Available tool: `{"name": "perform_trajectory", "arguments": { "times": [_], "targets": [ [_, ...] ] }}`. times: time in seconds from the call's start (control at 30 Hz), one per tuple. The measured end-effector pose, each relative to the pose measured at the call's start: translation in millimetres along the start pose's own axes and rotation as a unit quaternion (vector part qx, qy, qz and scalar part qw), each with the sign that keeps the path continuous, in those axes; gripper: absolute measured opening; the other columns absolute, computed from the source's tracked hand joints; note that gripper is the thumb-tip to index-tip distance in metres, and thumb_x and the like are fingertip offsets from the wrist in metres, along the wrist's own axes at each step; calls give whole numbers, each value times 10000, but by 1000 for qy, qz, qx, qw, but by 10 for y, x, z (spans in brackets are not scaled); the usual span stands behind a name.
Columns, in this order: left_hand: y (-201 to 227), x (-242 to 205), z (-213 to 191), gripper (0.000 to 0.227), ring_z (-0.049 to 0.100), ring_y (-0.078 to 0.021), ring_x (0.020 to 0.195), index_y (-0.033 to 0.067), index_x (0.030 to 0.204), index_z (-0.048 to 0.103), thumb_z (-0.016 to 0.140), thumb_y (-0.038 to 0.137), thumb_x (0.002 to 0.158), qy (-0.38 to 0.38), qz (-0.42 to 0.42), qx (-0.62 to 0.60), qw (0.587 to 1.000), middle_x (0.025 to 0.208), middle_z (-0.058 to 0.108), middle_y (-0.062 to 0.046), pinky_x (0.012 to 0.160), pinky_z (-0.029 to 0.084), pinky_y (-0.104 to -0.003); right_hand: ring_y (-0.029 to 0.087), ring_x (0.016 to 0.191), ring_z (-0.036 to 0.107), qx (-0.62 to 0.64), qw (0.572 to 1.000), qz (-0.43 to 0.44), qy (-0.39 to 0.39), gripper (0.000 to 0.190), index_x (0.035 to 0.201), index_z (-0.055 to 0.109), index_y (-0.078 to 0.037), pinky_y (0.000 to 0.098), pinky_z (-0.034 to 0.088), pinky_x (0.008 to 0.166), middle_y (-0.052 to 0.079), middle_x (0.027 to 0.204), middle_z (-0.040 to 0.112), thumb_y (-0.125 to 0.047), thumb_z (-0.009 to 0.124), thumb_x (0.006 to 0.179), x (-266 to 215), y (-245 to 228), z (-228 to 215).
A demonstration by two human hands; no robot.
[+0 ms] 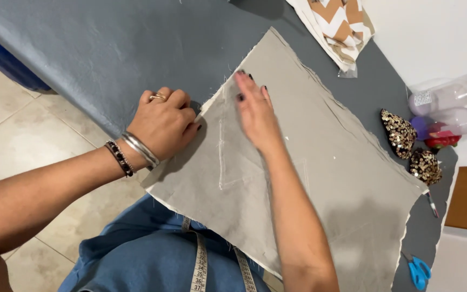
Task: The person pins a piece of white fabric to a gray work surface using straight pins. They smooth the fabric, align the edges, and insert pins at various points to secure the material in place.
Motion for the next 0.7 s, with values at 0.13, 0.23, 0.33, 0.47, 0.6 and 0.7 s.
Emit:
{"name": "perform_trajectory", "arguments": {
  "times": [0.13,0.23,0.33,0.47,0.6,0.7],
  "targets": [
    [1,-35,-19,196,530,-227,1014,232,797,693,714,416,862,14,5,4,1000,983,547,21,850,363,-403,380,1490,390,54,993,-18,105,537,1587,419,-101,551,266,1230,176,1591,461,-288,525,1094,-60,135,-99],
    [23,0,-71,191,532,-221,980,234,786,687,711,410,855,26,21,33,999,959,547,21,828,366,-402,394,1520,327,-93,995,-7,42,641,1621,337,-79,594,217,1228,205,1633,386,-352,529,1074,-53,89,-56],
    [172,123,-157,149,560,-228,945,230,885,666,678,367,827,38,62,97,993,986,581,-1,780,388,-410,371,1543,288,-127,992,22,9,633,1639,288,-94,581,181,1242,179,1667,331,-357,453,1088,-94,47,-13],
    [744,626,-507,350,652,-386,1145,55,1216,659,651,192,894,60,217,-92,970,1239,669,-198,875,515,-487,298,1592,160,-157,986,48,-41,979,1678,180,-161,496,123,1293,67,1738,167,-341,708,873,-55,117,-17],
    [863,1081,234,513,515,-488,1339,-16,1426,509,575,275,1009,-4,249,-228,941,1433,553,-303,1097,407,-577,269,1462,297,-82,992,78,57,719,1520,313,-192,455,228,1207,45,1559,315,-291,662,899,-34,160,-46],
    [838,1433,500,673,454,-485,1408,95,1569,355,402,520,1050,-89,174,-243,950,1562,435,-264,1184,319,-594,225,1266,501,48,971,122,198,355,1282,514,-238,394,386,1079,13,1290,537,-216,595,937,-18,234,-111]
  ]
}}
Point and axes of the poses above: each hand's wrist, its own x-axis towards the middle knuckle, its own z-axis out of the palm, y = z × x, the point moved 2 cm from there along x, towards the middle knuckle
